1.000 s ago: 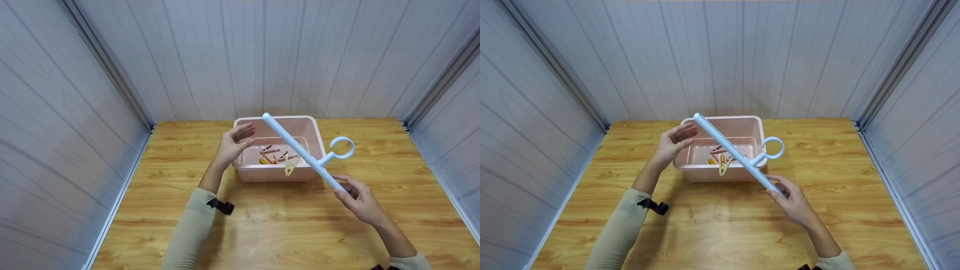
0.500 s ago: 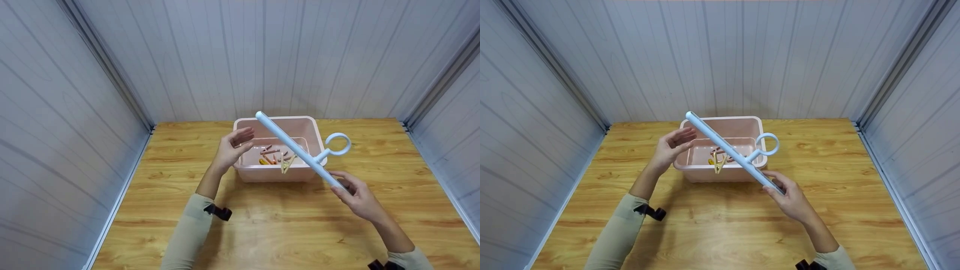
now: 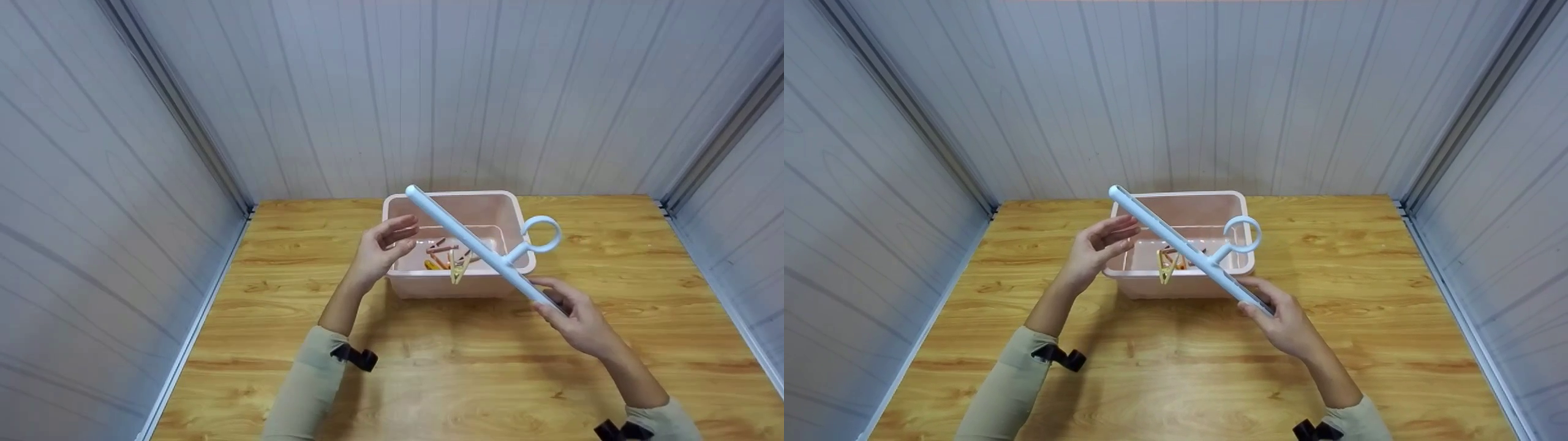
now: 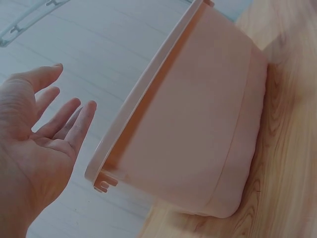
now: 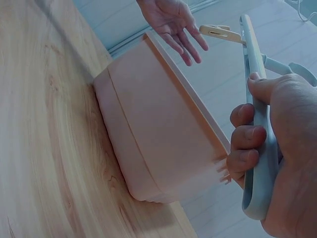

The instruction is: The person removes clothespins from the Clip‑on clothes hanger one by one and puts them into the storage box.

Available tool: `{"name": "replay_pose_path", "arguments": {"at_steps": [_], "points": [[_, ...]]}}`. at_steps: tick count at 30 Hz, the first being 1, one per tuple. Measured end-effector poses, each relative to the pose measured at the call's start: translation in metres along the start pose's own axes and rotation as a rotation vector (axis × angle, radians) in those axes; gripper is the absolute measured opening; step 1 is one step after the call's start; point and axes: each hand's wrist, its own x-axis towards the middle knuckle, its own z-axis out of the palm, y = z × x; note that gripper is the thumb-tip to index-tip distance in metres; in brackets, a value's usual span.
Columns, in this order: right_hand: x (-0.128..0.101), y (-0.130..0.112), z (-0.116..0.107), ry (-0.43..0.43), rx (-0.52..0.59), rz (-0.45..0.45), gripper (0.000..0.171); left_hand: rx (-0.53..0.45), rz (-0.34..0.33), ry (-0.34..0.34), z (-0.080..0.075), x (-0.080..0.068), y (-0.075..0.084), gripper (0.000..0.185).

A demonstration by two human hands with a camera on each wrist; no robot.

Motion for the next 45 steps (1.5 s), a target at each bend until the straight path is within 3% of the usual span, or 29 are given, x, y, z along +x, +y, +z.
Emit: {"name": "replay_pose_path", "arguments": {"at_steps": [7, 24, 38, 45], "points": [[0.005, 0.0, 0.003, -0.02, -0.011, 0.002, 0.037, 0.03, 0.011, -0.041, 0.002, -0.009, 0.002, 0.051], [0.011, -0.001, 0.009, -0.031, -0.018, -0.008, 0.036, -0.1, 0.014, -0.196, 0.016, -0.026, 0.001, 0.053], [0.017, -0.004, 0.011, -0.061, -0.014, -0.004, 0.036, -0.119, -0.023, -0.224, 0.026, -0.035, 0.002, 0.053], [0.019, -0.004, 0.012, -0.067, -0.022, -0.006, 0.037, -0.081, -0.032, -0.2, 0.028, -0.038, 0.003, 0.053]]}}
